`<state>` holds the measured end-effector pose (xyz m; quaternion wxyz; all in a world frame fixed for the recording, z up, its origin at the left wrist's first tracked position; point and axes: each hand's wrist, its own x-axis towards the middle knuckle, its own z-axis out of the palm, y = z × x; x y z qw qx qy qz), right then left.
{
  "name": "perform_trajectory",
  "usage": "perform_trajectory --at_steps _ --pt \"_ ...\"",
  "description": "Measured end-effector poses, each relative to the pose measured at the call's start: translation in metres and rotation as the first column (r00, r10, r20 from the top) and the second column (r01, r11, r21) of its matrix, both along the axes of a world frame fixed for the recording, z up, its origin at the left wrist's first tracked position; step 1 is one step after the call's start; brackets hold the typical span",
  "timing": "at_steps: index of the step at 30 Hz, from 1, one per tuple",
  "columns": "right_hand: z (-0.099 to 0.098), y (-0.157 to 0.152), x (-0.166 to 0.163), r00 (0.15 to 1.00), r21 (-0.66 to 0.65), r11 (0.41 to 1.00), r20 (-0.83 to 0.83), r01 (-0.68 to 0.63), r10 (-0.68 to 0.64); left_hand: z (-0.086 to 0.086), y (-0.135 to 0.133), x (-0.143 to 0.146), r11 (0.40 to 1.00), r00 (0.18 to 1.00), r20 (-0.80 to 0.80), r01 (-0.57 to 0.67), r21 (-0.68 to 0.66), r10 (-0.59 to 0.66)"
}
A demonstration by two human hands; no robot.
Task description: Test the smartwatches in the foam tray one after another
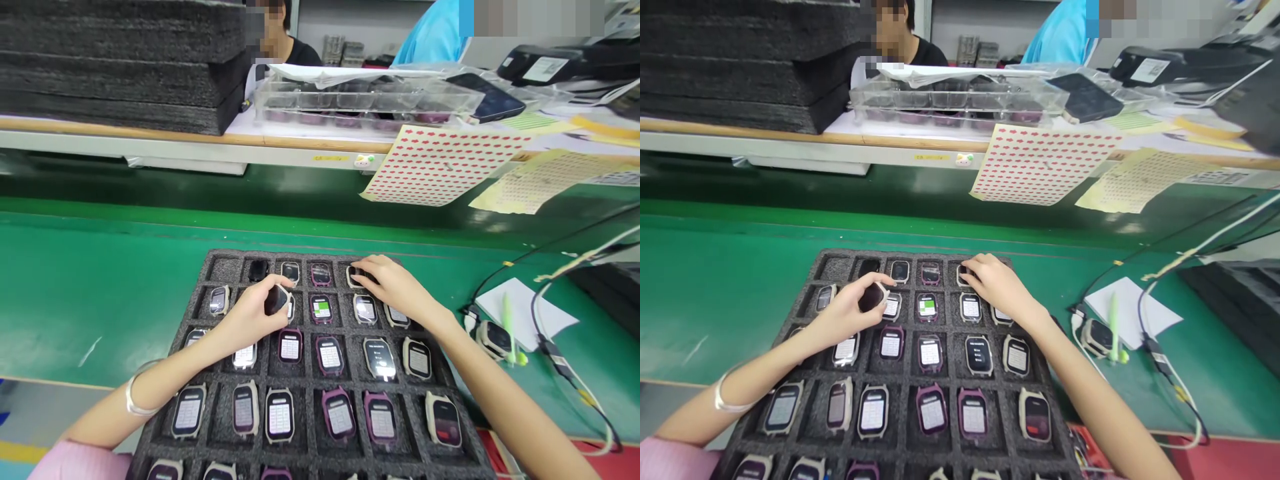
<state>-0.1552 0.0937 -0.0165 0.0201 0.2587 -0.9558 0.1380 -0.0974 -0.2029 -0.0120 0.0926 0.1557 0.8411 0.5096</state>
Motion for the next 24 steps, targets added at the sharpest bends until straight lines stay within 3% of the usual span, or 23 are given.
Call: perform_trajectory --at_steps 6,8,10,12,13,15,17,20,24 --pt "-0.007 -0.008 -0.006 0.996 -0.111 0.99 -0.006 0.086 -0.087 -0.002 0.004 -0.003 0.998 0.996 -0.073 -0.057 -0.007 0.057" --pt "0.001 -0.013 0.0 0.998 -0.24 0.969 0.013 0.059 -0.057 -0.003 0.006 -0.004 0.999 0.994 -0.094 -0.054 -0.007 0.053" --pt "0.014 -0.024 0.008 0.996 -0.467 0.882 0.087 0.063 -0.025 -0.004 0.008 -0.005 0.999 0.992 -0.121 -0.047 -0.001 0.046" --pt "0.027 -0.039 0.018 0.972 -0.674 0.721 0.234 0.158 0.005 -0.004 0.009 -0.006 0.999 0.99 -0.137 -0.039 0.012 0.04" --pt "0.033 -0.046 0.022 0.95 -0.731 0.642 0.312 0.229 0.016 -0.004 0.01 -0.006 0.999 0.989 -0.144 -0.035 0.017 0.037" --pt "0.041 -0.06 0.026 0.906 -0.771 0.539 0.422 0.34 0.031 -0.003 0.01 -0.008 0.999 0.987 -0.155 -0.03 0.025 0.033" --pt "0.042 -0.069 0.027 0.863 -0.775 0.491 0.498 0.398 0.086 -0.003 0.011 -0.011 0.999 0.986 -0.165 -0.033 0.036 0.038" --pt "0.034 -0.074 0.027 0.753 -0.777 0.433 0.597 0.456 0.278 -0.001 0.011 -0.016 0.997 0.983 -0.171 -0.052 0.056 0.061" --pt "0.025 -0.072 0.028 0.652 -0.788 0.369 0.615 0.493 0.444 -0.001 0.012 -0.02 0.995 0.983 -0.165 -0.071 0.075 0.083"
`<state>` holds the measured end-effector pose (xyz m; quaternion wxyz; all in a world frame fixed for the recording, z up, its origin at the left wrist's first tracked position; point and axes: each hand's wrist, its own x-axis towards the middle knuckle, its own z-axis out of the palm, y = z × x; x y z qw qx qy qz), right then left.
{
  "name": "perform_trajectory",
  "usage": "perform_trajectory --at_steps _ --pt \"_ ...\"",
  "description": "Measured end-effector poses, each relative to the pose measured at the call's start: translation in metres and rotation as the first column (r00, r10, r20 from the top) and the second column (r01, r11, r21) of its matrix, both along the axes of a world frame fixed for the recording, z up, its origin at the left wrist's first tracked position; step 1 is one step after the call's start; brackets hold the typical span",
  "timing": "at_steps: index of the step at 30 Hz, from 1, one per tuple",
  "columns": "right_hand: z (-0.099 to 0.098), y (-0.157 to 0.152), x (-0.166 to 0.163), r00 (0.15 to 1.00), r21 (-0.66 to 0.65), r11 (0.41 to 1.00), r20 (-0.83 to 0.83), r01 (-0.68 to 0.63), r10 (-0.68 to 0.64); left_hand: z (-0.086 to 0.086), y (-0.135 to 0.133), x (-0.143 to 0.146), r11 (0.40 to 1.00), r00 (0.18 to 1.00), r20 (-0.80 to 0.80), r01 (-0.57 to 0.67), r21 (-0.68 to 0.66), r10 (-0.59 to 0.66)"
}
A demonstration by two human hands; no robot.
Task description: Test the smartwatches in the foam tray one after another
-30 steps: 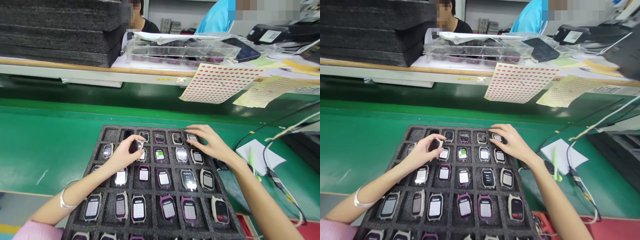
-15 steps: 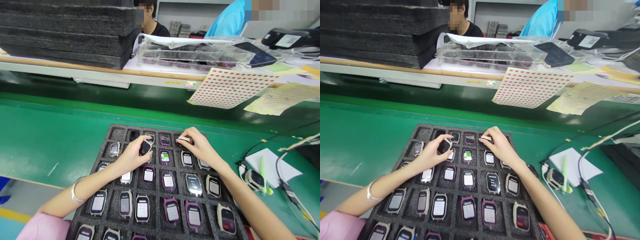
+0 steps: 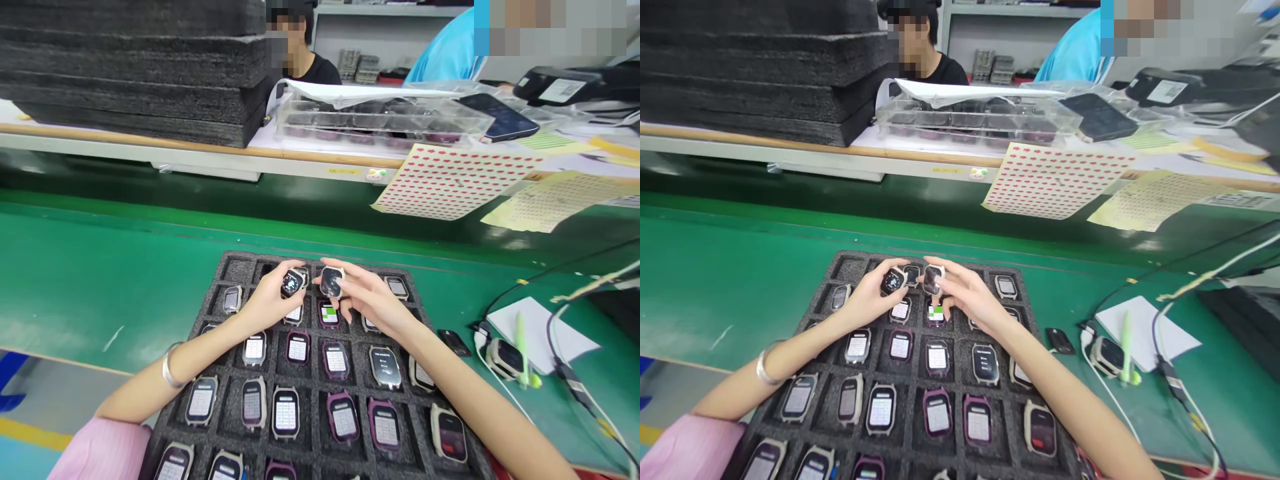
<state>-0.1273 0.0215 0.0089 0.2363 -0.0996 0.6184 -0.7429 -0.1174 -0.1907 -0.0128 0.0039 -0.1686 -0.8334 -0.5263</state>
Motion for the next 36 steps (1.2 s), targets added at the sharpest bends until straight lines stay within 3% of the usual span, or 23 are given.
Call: perform_trajectory --at_steps 5,12,20,26,36 --pt "-0.004 0.001 0.002 1.0 -0.031 0.999 0.009 -0.022 0.023 0.001 0.001 0.003 0.999 0.999 0.046 0.006 0.047 -0.008" --pt "-0.011 0.006 0.005 0.983 -0.189 0.973 0.095 -0.135 0.155 -0.001 0.0 0.019 0.992 0.98 0.184 0.054 0.113 -0.074" --pt "-0.013 0.01 0.007 0.973 -0.229 0.96 0.127 -0.161 0.194 -0.003 -0.001 0.023 0.989 0.977 0.175 0.111 0.095 -0.126" --pt "-0.011 0.008 0.01 0.981 -0.2 0.97 0.107 -0.137 0.161 -0.002 -0.004 0.023 0.992 0.976 0.178 0.121 0.031 -0.124" --pt "-0.004 0.004 0.016 0.995 -0.111 0.99 0.046 -0.084 0.089 0.001 -0.005 0.021 0.992 0.977 0.175 0.12 0.036 -0.125"
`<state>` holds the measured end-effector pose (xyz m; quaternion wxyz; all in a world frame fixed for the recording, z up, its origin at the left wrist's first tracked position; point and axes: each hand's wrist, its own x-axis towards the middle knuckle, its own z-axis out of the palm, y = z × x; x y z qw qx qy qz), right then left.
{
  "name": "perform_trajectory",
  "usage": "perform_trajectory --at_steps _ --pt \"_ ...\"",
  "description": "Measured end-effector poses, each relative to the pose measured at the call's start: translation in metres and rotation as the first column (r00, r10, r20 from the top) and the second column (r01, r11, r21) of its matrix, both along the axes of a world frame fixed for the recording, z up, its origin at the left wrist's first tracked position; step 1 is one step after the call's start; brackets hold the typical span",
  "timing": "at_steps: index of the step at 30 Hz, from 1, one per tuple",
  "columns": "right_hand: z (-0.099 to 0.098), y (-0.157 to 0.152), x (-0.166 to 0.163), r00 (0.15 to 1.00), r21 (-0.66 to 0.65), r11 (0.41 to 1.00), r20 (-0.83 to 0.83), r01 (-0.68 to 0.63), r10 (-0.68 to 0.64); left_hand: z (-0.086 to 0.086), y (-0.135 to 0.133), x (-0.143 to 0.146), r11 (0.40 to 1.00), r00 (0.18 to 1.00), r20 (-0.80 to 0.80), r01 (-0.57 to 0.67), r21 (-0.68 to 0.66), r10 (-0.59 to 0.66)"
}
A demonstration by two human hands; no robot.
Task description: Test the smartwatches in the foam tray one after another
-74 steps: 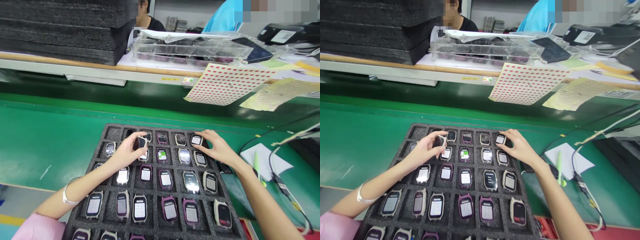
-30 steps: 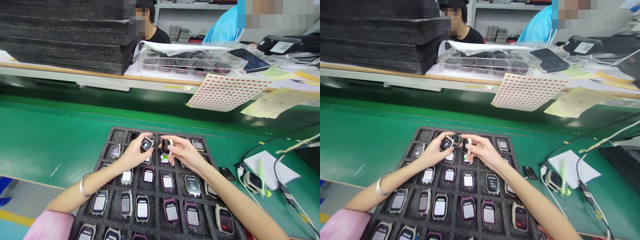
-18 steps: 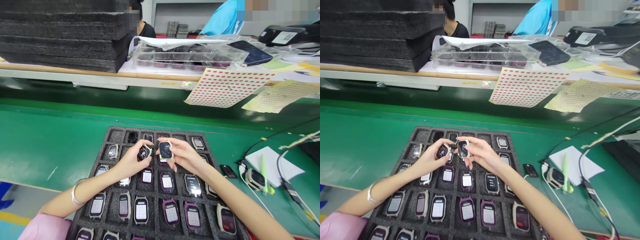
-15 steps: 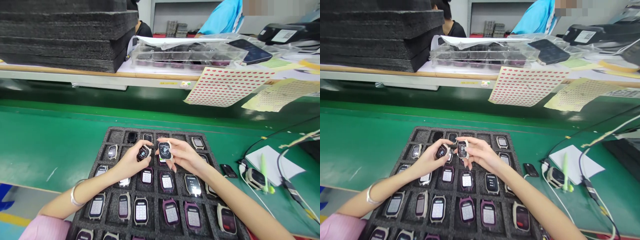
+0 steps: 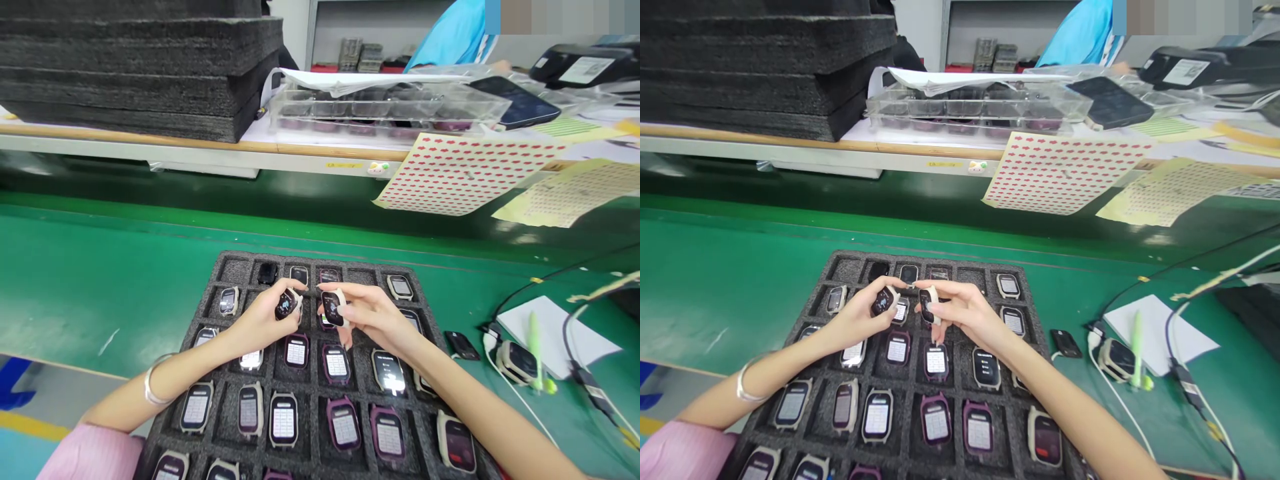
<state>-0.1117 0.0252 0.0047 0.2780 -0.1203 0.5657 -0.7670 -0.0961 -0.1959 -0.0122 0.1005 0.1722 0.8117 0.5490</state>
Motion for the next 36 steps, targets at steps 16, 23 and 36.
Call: perform_trajectory --at_steps 16,23,36 --pt "-0.0037 0.0037 -0.0019 0.997 0.114 0.993 -0.073 -0.008 0.017 0.0007 -0.0031 -0.0014 1.0 0.999 -0.047 -0.001 -0.002 0.001" --pt "-0.0074 0.0021 -0.0028 0.998 0.112 0.993 -0.051 -0.028 0.034 0.0003 -0.0019 -0.0025 1.0 1.0 -0.029 0.008 0.0 -0.008" --pt "-0.0008 0.0026 -0.0009 0.999 0.124 0.992 -0.045 0.025 -0.019 0.0019 -0.0037 -0.0019 1.0 0.999 -0.037 -0.028 0.011 0.028"
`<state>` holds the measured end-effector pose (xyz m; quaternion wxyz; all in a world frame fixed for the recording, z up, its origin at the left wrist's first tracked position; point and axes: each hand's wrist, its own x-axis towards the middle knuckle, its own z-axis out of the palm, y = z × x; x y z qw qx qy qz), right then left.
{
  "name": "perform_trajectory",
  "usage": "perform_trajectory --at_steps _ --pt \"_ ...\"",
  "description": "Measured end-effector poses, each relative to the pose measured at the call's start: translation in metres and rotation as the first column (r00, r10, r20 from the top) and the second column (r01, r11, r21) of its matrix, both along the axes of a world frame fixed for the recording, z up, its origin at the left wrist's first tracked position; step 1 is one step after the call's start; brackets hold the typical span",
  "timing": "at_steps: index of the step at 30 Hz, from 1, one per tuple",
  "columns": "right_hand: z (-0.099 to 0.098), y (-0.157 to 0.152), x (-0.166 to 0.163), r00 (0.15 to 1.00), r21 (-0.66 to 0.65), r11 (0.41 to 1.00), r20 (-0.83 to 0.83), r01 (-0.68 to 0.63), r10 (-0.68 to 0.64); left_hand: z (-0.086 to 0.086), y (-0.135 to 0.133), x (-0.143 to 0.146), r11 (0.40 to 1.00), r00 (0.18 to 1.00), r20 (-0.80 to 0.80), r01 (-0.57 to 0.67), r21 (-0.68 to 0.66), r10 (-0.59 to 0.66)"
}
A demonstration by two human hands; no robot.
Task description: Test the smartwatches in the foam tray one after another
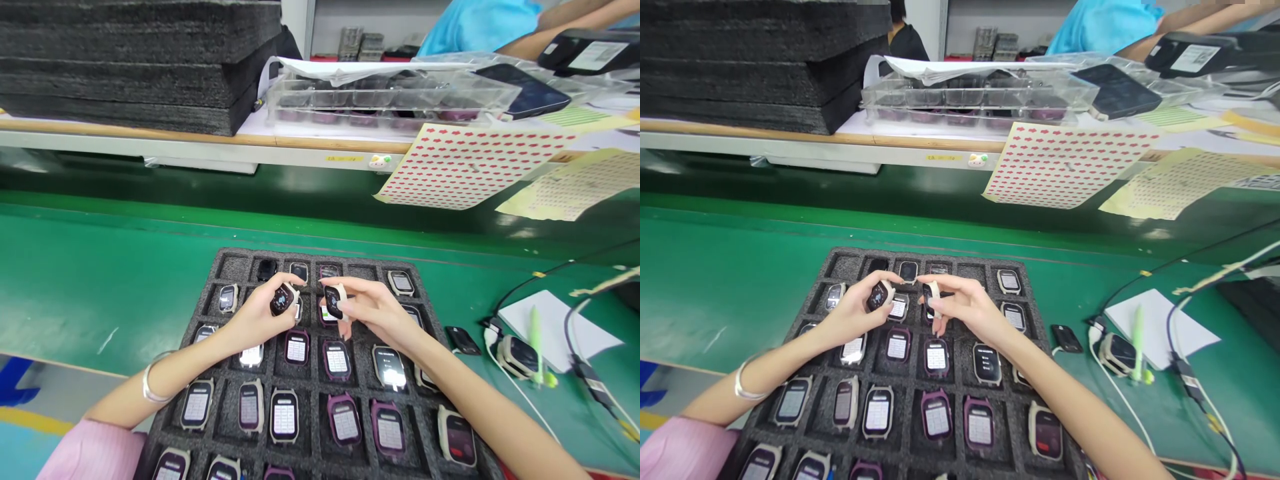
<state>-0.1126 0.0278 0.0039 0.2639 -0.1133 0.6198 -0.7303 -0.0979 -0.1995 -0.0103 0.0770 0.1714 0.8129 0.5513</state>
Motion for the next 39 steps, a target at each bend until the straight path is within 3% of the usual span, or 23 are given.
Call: perform_trajectory --at_steps 12,18,22,28,39 --pt "0.002 0.001 0.001 1.0 -0.043 0.999 0.001 -0.008 0.008 0.001 -0.001 0.002 0.998 0.998 0.022 -0.056 0.037 0.055" --pt "-0.001 -0.001 0.0 0.993 -0.091 0.994 0.096 -0.059 0.068 -0.004 0.004 -0.003 0.949 0.945 0.313 -0.014 0.316 -0.09" --pt "-0.004 -0.004 -0.001 0.993 -0.071 0.997 0.116 -0.023 0.031 0.001 0.006 -0.006 0.909 0.917 0.377 -0.042 0.414 -0.129" --pt "-0.007 -0.005 0.0 0.998 0.009 0.999 0.05 0.038 -0.038 -0.001 0.006 -0.007 0.897 0.909 0.383 -0.026 0.441 -0.162" --pt "-0.008 -0.004 0.002 0.998 0.072 0.997 -0.055 0.042 -0.039 -0.005 0.006 -0.006 0.894 0.903 0.381 0.005 0.449 -0.196"
